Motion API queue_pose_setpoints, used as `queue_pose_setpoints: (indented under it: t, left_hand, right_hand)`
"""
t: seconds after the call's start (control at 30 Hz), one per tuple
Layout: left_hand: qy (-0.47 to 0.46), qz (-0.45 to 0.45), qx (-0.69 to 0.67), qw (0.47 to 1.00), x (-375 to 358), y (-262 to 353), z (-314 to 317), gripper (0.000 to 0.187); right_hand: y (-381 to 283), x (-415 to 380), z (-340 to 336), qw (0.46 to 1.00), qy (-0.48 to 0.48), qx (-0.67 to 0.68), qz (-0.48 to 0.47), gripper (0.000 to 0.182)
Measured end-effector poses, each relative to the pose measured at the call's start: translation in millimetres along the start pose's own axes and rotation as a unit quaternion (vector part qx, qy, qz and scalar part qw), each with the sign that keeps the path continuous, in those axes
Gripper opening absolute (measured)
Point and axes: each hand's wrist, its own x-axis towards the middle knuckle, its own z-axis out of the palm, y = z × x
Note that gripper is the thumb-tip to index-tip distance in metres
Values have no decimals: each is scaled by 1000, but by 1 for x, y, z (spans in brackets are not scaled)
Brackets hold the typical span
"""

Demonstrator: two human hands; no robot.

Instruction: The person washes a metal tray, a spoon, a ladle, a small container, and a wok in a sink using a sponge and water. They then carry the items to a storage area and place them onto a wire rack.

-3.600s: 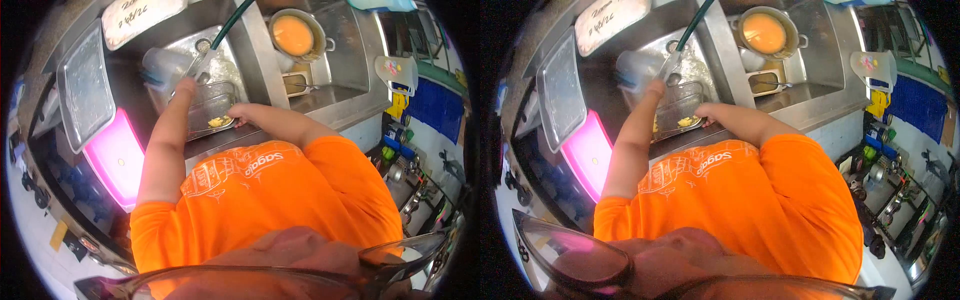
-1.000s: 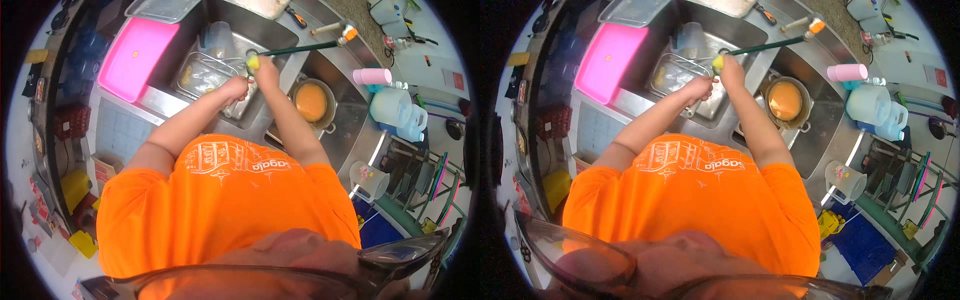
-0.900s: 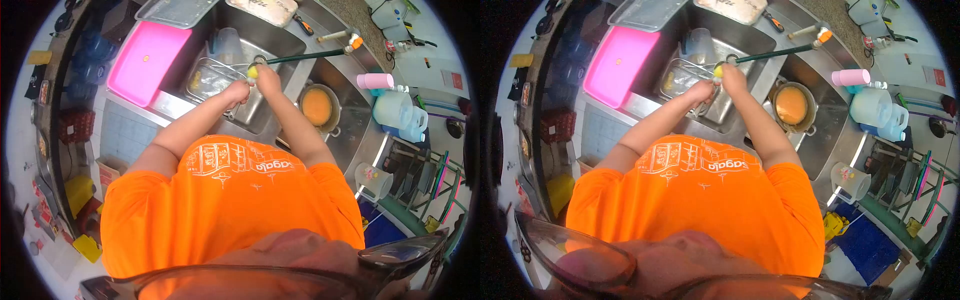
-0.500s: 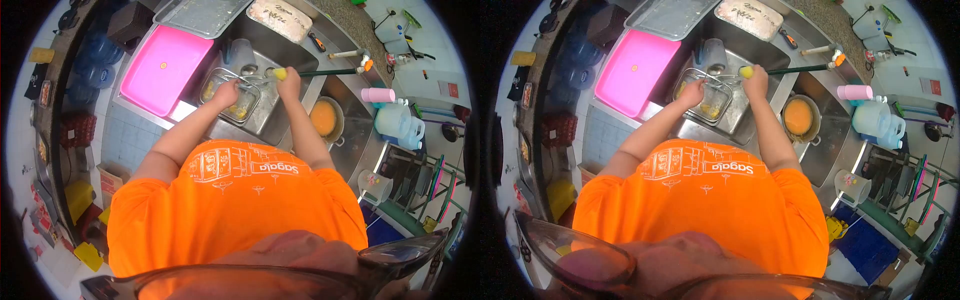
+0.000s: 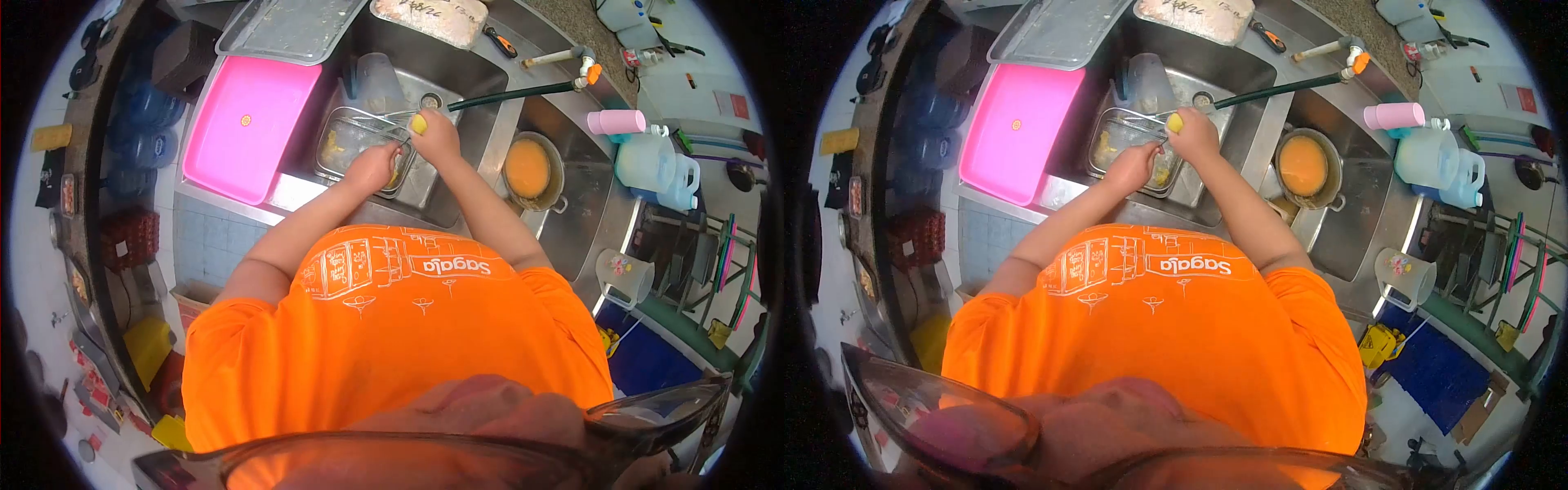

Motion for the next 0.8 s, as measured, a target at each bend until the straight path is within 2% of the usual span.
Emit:
queue_pose_setpoints:
  t: [0.03,0.1,0.2,0.23,0.3,0.33,0.37,0.4,0.47,0.5,0.57,0.6,0.63,0.7,0.77,0.8]
  left_hand:
    - [-14,1,-33,999,3,-1,4,22]
    - [-44,-1,-100,994,8,-8,14,23]
    - [-78,-77,-202,973,13,-13,21,21]
    - [-163,-192,-316,915,20,-11,17,19]
    - [-203,-270,-479,811,31,-10,7,19]
    - [-220,-305,-553,744,35,-9,3,19]
    - [-215,-321,-585,713,38,-7,0,21]
    - [-214,-322,-572,723,41,-11,1,21]
    - [-218,-330,-542,741,41,-26,11,21]
    - [-214,-332,-479,784,39,-35,18,22]
    - [-156,-311,-299,889,39,-67,41,24]
    - [-124,-300,-199,925,40,-87,53,25]
    - [-146,-260,-71,952,54,-144,74,25]
    - [-168,-177,207,947,80,-252,112,26]
    - [-246,-203,208,925,87,-208,97,27]
    - [-285,-216,208,911,89,-189,95,28]
  right_hand:
    - [1,3,-4,993,-59,-26,-95,22]
    - [5,8,-17,941,-176,-72,-279,20]
    - [5,-6,-20,926,-171,-114,-317,17]
    - [10,-8,-15,938,-98,-118,-312,16]
    - [29,-13,7,945,51,-127,-298,15]
    - [35,-17,15,953,49,-108,-279,14]
    - [40,-22,24,961,46,-89,-258,14]
    - [42,-27,29,968,42,-69,-236,14]
    - [42,-38,33,984,-52,4,-168,14]
    - [43,-44,34,986,-97,41,-132,15]
    - [55,-62,48,979,-166,118,7,17]
    - [61,-69,54,965,-197,157,74,19]
    - [66,-81,51,958,-177,189,120,18]
    - [87,-105,39,946,-156,232,164,17]
    - [83,-131,15,927,-106,316,174,19]
    - [77,-138,-4,930,-112,309,166,19]
